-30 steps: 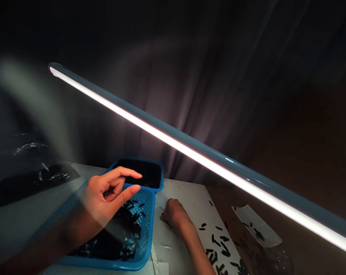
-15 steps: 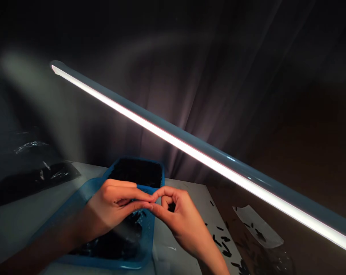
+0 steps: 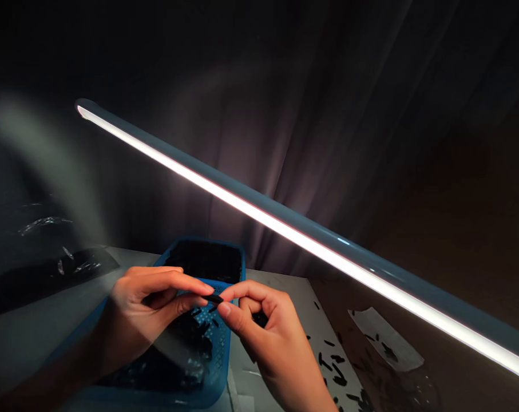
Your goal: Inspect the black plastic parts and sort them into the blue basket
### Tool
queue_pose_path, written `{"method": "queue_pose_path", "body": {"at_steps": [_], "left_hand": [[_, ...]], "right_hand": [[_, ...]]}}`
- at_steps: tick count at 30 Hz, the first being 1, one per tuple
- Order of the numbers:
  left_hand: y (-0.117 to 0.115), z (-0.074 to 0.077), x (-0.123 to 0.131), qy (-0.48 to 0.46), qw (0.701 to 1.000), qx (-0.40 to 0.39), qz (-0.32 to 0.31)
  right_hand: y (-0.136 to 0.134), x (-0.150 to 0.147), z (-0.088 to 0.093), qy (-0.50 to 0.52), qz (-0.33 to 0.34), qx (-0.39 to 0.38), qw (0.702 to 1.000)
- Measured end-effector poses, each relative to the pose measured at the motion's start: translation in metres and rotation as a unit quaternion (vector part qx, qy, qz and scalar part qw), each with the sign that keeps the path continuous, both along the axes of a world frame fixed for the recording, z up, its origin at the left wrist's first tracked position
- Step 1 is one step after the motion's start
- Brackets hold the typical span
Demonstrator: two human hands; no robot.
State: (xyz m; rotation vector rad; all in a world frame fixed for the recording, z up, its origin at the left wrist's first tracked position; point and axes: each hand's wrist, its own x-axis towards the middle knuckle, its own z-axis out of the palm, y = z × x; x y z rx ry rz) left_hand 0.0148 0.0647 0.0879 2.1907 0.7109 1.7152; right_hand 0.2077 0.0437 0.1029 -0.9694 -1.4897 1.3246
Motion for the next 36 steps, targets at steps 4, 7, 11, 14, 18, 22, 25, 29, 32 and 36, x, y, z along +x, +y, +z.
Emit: {"method": "queue_pose_path", "body": {"at_steps": [4, 7, 11, 14, 18, 22, 25, 29, 32, 36], "left_hand": [[-0.001, 0.001, -0.001, 0.003, 1.000, -0.029, -0.003], [-0.002, 0.000, -0.001, -0.002, 0.999, -0.047, -0.009], [-0.003, -0.001, 0.001, -0.015, 0.997, -0.069, -0.015], [-0.004, 0.000, 0.002, -0.024, 0.996, -0.088, -0.018], [-0.005, -0.001, 0.002, -0.037, 0.994, -0.097, -0.026], [-0.007, -0.003, 0.001, -0.026, 0.991, -0.129, -0.023], [-0.010, -0.002, 0.000, -0.011, 0.980, -0.198, -0.032], [-0.012, 0.002, -0.002, -0.018, 0.948, -0.304, -0.088], [-0.011, 0.003, 0.000, -0.045, 0.923, -0.356, -0.140], [-0.003, -0.006, 0.007, -0.142, 0.881, -0.418, -0.172]], "right_hand": [[-0.005, -0.004, 0.002, 0.002, -0.027, -0.003, 1.000], [-0.008, -0.007, 0.002, 0.005, -0.035, -0.003, 0.999], [-0.010, -0.009, 0.002, 0.012, -0.042, 0.005, 0.999], [-0.012, -0.010, 0.001, 0.003, -0.057, 0.020, 0.998], [-0.015, -0.010, 0.001, -0.007, -0.077, 0.034, 0.996], [-0.015, -0.009, 0.000, -0.016, -0.075, 0.032, 0.997], [-0.015, -0.009, 0.000, -0.010, -0.056, 0.023, 0.998], [-0.014, -0.009, -0.001, 0.003, -0.038, 0.015, 0.999], [-0.014, -0.009, -0.001, -0.005, -0.038, 0.011, 0.999], [-0.013, -0.010, 0.000, -0.074, -0.072, 0.075, 0.992]]}}
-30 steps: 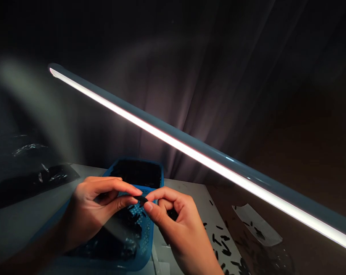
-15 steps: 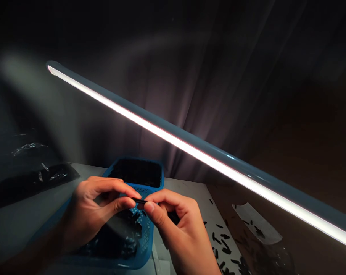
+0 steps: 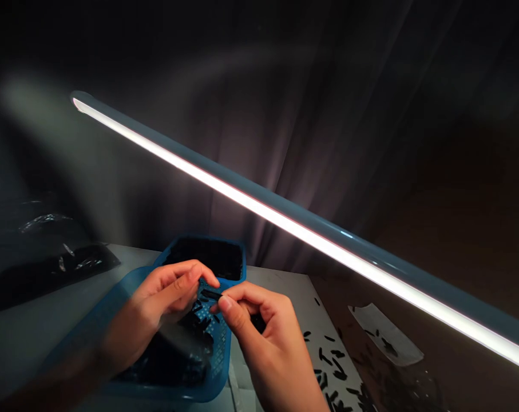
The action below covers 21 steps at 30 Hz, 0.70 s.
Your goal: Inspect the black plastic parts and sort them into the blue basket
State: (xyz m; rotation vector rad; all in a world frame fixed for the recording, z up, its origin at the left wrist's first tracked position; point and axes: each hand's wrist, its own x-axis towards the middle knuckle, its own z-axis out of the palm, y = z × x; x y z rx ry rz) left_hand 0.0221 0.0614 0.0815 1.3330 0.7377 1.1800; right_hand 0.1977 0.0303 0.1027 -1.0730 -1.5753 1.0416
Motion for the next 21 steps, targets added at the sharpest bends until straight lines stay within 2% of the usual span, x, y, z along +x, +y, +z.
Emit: {"method": "queue_pose_path", "body": {"at_steps": [2, 3, 6, 9, 12, 14, 17, 19, 21], "left_hand": [[0.006, -0.009, 0.006, -0.072, 0.993, -0.092, -0.019], [0.010, -0.013, 0.010, -0.118, 0.980, -0.156, -0.037], [0.015, -0.026, 0.021, -0.229, 0.914, -0.334, -0.013], [0.013, -0.033, 0.031, -0.256, 0.879, -0.400, 0.033], [0.010, -0.036, 0.036, -0.268, 0.876, -0.399, 0.049], [0.011, -0.038, 0.038, -0.292, 0.874, -0.379, 0.080], [0.016, -0.042, 0.035, -0.332, 0.866, -0.353, 0.123], [0.020, -0.045, 0.032, -0.344, 0.872, -0.332, 0.103], [0.023, -0.047, 0.028, -0.334, 0.890, -0.304, 0.054]], "right_hand": [[0.001, -0.002, -0.001, -0.064, -0.011, 0.061, 0.996], [0.002, -0.004, -0.003, -0.100, -0.013, 0.086, 0.991], [0.009, -0.011, -0.016, -0.223, -0.016, 0.129, 0.966], [0.018, -0.015, -0.033, -0.337, -0.026, 0.145, 0.930], [0.023, -0.016, -0.042, -0.363, -0.028, 0.131, 0.922], [0.024, -0.015, -0.041, -0.317, -0.019, 0.123, 0.940], [0.029, -0.013, -0.037, -0.167, -0.016, 0.097, 0.981], [0.037, -0.011, -0.037, -0.026, -0.015, 0.036, 0.999], [0.046, -0.010, -0.040, 0.124, -0.004, -0.060, 0.990]]}}
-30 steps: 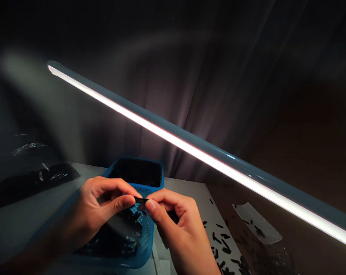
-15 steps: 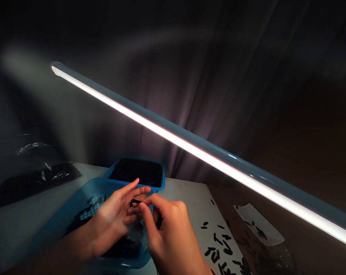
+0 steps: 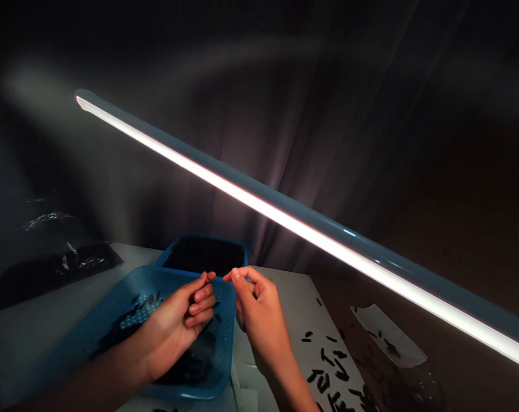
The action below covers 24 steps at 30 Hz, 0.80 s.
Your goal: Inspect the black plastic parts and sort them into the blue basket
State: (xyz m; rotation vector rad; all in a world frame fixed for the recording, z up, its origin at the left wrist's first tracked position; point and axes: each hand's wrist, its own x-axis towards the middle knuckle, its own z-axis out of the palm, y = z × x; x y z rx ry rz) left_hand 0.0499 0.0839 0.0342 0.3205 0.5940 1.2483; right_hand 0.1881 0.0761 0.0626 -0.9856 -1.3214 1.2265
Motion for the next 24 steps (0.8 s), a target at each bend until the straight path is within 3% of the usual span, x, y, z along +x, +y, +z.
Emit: {"method": "queue_pose_path", "body": {"at_steps": [3, 5, 6, 9, 10, 12, 15, 24], "left_hand": [[0.000, 0.001, -0.003, 0.079, 0.991, 0.082, -0.072], [-0.002, 0.006, -0.004, 0.224, 0.953, 0.187, -0.084], [-0.003, 0.009, -0.005, 0.318, 0.912, 0.250, -0.066], [-0.004, 0.020, -0.010, 0.553, 0.738, 0.386, 0.017], [-0.003, 0.024, -0.013, 0.593, 0.696, 0.404, 0.021], [-0.001, 0.027, -0.020, 0.625, 0.654, 0.427, -0.011], [0.002, 0.028, -0.026, 0.610, 0.648, 0.453, -0.046], [-0.003, 0.027, -0.022, 0.567, 0.695, 0.441, 0.018]], "right_hand": [[0.010, -0.001, -0.008, 0.176, 0.028, -0.110, 0.978], [0.012, -0.004, -0.013, 0.228, 0.053, -0.163, 0.958], [0.012, -0.007, -0.015, 0.231, 0.065, -0.181, 0.954], [0.009, -0.013, -0.019, 0.170, 0.063, -0.169, 0.969], [0.008, -0.014, -0.019, 0.138, 0.052, -0.153, 0.977], [0.006, -0.015, -0.019, 0.083, 0.023, -0.130, 0.988], [0.003, -0.014, -0.018, 0.043, 0.008, -0.111, 0.993], [0.000, -0.014, -0.015, 0.032, 0.010, -0.071, 0.997]]}}
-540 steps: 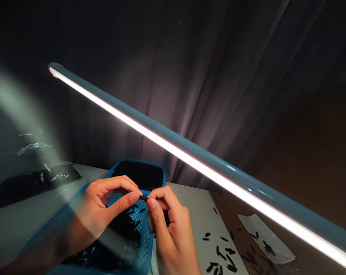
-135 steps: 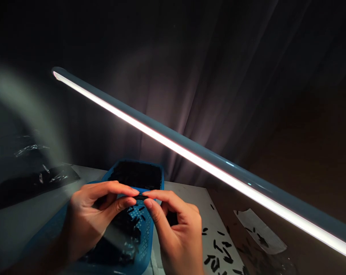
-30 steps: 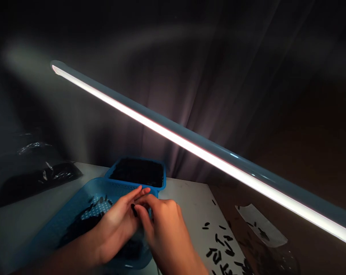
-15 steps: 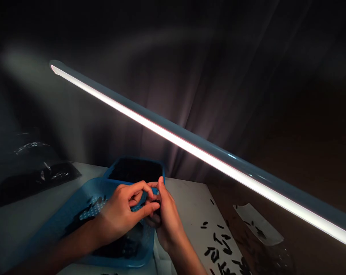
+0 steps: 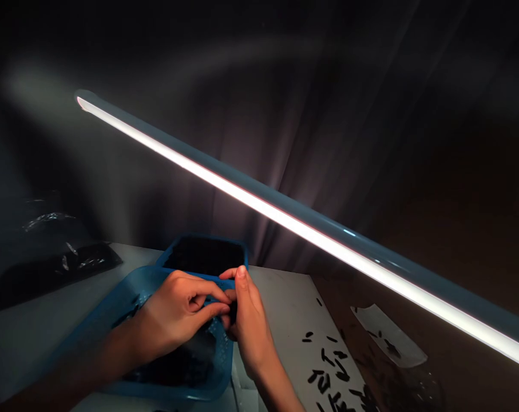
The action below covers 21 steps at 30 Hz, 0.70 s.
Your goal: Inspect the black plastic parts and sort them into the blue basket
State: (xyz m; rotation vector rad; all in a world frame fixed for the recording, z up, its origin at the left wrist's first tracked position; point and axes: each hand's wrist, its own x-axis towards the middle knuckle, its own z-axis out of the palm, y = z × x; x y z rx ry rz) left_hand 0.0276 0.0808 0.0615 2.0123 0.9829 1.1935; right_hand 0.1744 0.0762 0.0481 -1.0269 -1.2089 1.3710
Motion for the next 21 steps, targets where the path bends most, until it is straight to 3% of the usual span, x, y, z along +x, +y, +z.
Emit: {"method": "queue_pose_path", "body": {"at_steps": [4, 7, 11, 21], "left_hand": [[0.002, 0.005, -0.002, -0.033, 0.996, 0.016, 0.087], [0.002, 0.013, -0.007, -0.085, 0.990, -0.001, 0.112], [-0.002, 0.022, -0.011, -0.122, 0.988, -0.010, 0.099], [-0.008, 0.016, -0.015, -0.115, 0.991, 0.016, 0.069]], "right_hand": [[0.001, 0.002, 0.003, 0.030, 0.018, 0.003, 0.999], [0.000, 0.006, 0.007, 0.046, 0.028, 0.038, 0.998], [-0.006, 0.013, 0.015, 0.012, 0.028, 0.089, 0.996], [-0.027, 0.013, 0.027, -0.132, -0.113, 0.225, 0.959]]}}
